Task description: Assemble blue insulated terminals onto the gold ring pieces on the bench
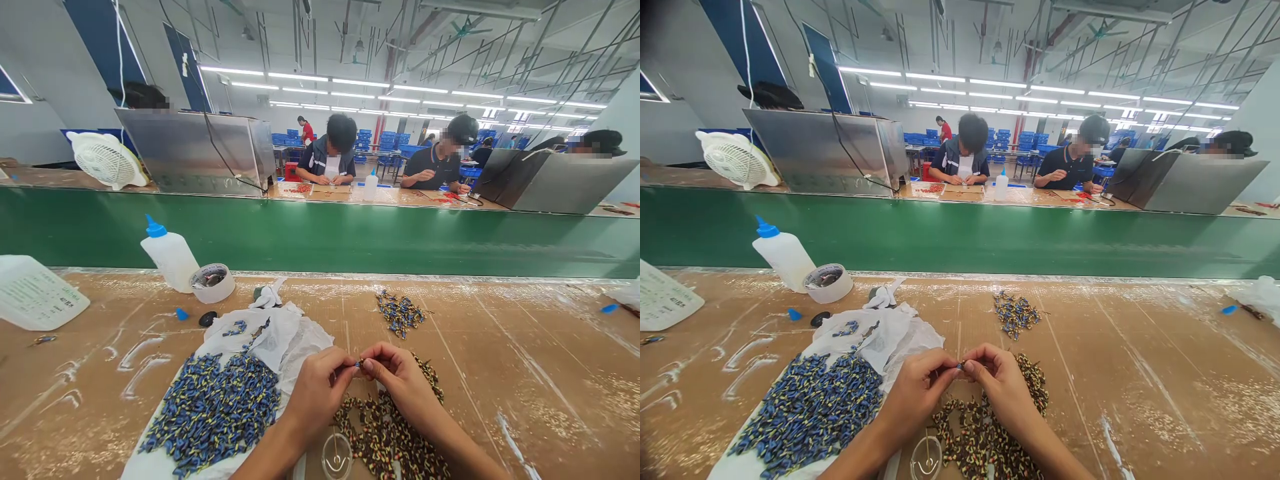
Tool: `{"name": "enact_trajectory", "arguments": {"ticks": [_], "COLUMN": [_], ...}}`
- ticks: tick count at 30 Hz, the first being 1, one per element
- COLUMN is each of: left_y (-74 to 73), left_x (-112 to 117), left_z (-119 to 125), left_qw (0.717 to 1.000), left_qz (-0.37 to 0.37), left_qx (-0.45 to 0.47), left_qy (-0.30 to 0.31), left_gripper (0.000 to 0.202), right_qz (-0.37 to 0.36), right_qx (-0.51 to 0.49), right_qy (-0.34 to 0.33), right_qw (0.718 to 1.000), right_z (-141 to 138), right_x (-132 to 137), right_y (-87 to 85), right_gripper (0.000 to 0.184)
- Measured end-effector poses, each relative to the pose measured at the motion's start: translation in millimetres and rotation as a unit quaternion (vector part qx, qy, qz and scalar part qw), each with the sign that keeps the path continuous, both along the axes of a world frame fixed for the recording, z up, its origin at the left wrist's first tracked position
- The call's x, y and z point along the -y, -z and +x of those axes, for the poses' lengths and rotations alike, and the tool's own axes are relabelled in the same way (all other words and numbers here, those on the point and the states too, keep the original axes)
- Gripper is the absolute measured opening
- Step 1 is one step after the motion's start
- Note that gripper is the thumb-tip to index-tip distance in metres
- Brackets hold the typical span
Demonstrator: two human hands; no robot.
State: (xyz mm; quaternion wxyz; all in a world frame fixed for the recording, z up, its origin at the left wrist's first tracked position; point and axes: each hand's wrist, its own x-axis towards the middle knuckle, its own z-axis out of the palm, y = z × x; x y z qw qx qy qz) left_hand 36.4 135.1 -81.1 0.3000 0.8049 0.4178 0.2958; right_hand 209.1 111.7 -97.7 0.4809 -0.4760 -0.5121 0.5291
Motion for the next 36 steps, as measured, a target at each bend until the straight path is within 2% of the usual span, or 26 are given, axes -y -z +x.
{"name": "enact_trajectory", "arguments": {"ticks": [7,15,21,24,28,33,36], "left_y": [1.7,2.1,12.0,16.7,18.2,12.0,9.7], "left_x": [-0.3,-1.7,-8.4,-10.7,-10.6,-10.1,-12.3], "left_z": [-2.0,-2.1,-4.0,-5.1,-6.4,-5.6,-3.3], "left_qw": [1.0,0.998,0.998,0.997,0.998,1.0,0.999], "left_qz": [0.019,0.04,0.036,0.042,0.036,0.019,0.023], "left_qx": [-0.007,-0.031,-0.04,-0.035,-0.011,0.016,0.031], "left_qy": [0.017,0.031,0.044,0.05,0.045,0.018,0.023], "left_gripper": [0.018,0.026,0.024,0.024,0.024,0.024,0.024], "right_qz": [0.001,0.029,0.097,0.108,0.093,0.058,0.033], "right_qx": [0.022,0.056,0.177,0.215,0.173,0.101,0.025], "right_qy": [-0.015,0.004,0.032,0.033,0.028,0.033,0.025], "right_qw": [1.0,0.998,0.979,0.97,0.98,0.993,0.999], "right_z": [3.0,-6.8,-10.8,-11.3,-12.2,-10.8,-8.5], "right_x": [-0.5,0.3,-1.3,-1.8,-3.8,-5.0,-5.4], "right_y": [2.7,16.9,28.1,32.9,32.6,18.7,10.5], "right_gripper": [0.022,0.021,0.011,0.008,0.011,0.015,0.019]}}
